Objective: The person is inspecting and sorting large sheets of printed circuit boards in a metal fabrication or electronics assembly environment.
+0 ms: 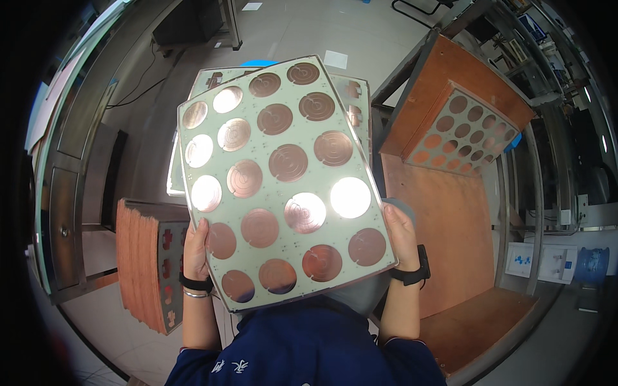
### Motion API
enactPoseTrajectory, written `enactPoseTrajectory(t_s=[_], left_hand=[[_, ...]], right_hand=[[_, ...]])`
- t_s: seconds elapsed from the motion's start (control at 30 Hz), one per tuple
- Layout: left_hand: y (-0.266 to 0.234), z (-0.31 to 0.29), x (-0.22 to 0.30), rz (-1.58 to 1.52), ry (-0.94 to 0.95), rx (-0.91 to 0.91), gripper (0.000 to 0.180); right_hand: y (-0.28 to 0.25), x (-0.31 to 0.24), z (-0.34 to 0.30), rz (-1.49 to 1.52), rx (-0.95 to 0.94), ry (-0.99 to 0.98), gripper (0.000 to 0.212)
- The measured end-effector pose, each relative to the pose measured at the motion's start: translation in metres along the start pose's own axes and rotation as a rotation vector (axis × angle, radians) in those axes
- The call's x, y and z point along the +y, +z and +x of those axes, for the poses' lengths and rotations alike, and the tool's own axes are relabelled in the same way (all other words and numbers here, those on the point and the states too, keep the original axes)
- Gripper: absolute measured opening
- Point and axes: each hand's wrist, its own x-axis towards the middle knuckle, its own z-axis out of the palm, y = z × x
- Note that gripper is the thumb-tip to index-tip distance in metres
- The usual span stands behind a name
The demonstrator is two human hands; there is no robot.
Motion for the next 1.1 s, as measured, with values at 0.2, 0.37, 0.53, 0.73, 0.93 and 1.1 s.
enactPoseTrajectory(t_s=[0.2, 0.37, 0.53, 0.73, 0.93, 1.1], left_hand=[[0.001, 0.001, -0.002, 0.038, 0.009, 0.053, 0.021], [0.005, -0.003, 0.001, 0.013, 0.042, 0.010, 0.037], [0.004, -0.005, 0.004, 0.003, 0.072, -0.075, 0.047], [0.005, -0.011, 0.005, -0.003, 0.067, -0.163, 0.049], [0.003, -0.013, 0.007, 0.090, 0.045, -0.228, 0.051], [0.027, -0.019, 0.026, -0.313, 0.154, -0.355, 0.063]], right_hand=[[0.001, -0.002, 0.001, -0.026, 0.004, 0.007, 0.035], [-0.002, 0.001, -0.002, -0.069, -0.007, 0.027, 0.033], [-0.029, 0.002, -0.008, -0.139, -0.074, 0.032, 0.030], [-0.025, -0.004, 0.006, -0.190, -0.167, -0.105, 0.034], [-0.010, -0.017, 0.023, 0.149, -0.081, -0.061, 0.034], [0.005, -0.021, 0.030, 0.332, -0.118, -0.174, 0.031]])
